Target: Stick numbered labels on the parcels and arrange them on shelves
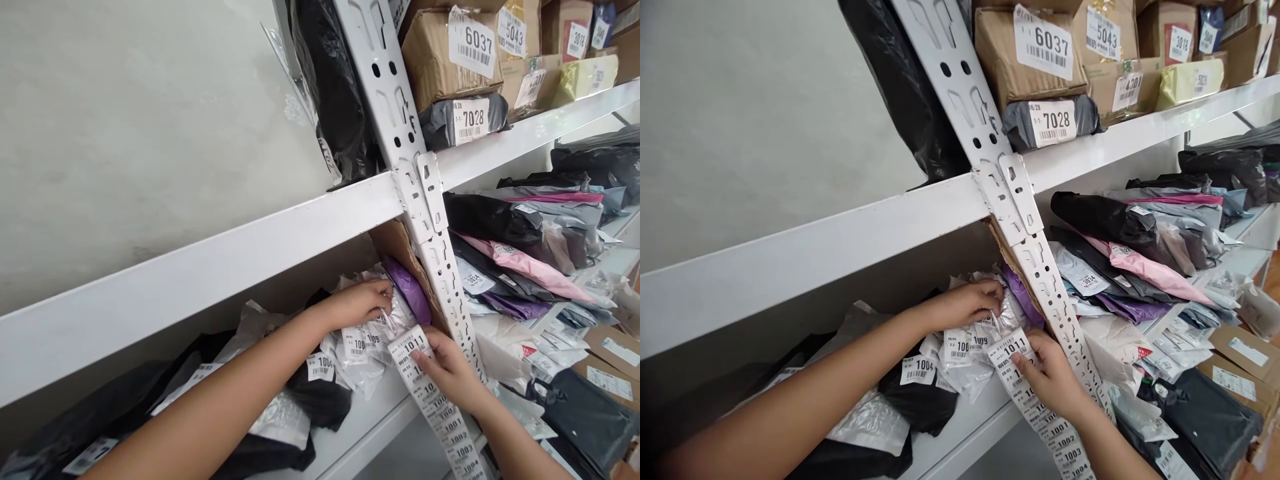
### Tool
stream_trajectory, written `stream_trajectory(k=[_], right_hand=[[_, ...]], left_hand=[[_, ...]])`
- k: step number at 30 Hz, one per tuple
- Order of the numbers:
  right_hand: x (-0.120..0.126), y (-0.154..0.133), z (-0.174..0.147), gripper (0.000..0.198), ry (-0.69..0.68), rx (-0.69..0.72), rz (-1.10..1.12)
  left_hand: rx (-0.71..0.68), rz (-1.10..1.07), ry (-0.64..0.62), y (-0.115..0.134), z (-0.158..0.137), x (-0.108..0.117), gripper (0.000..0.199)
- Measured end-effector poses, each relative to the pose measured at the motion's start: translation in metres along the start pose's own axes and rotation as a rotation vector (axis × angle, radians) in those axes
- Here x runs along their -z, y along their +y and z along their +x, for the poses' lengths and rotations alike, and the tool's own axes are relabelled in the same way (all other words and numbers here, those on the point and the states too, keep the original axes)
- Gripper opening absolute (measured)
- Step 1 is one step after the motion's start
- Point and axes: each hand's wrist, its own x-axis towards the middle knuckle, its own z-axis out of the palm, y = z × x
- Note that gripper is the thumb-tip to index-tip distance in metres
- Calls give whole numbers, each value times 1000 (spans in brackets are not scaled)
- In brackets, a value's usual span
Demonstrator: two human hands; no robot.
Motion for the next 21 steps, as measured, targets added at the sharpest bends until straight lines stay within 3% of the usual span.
stream_trajectory(k=[2, 5, 9, 11, 13, 16, 18, 21], right_hand=[[-1, 2, 2, 18, 44, 69, -191], [-9, 7, 1, 12, 93, 164, -469], [-27, 16, 7, 17, 163, 295, -732], [-29, 17, 14, 20, 159, 316, -734], [-27, 15, 21, 19, 75, 324, -688], [-18, 11, 30, 18, -98, 310, -617], [-15, 8, 33, 17, -169, 293, -587], [-17, 7, 36, 15, -224, 287, -562]], left_hand=[[24, -77, 37, 1, 0, 1, 16], [210, 138, 117, 12, 6, -1, 3], [508, 382, 53, 30, 14, -4, 33], [576, 419, 73, 34, 12, -5, 28], [544, 458, 180, 34, 8, -6, 17], [423, 310, 170, 27, 7, -5, 34], [499, 160, 109, 18, 13, -5, 36], [692, 108, 133, -1, 33, -10, 38]])
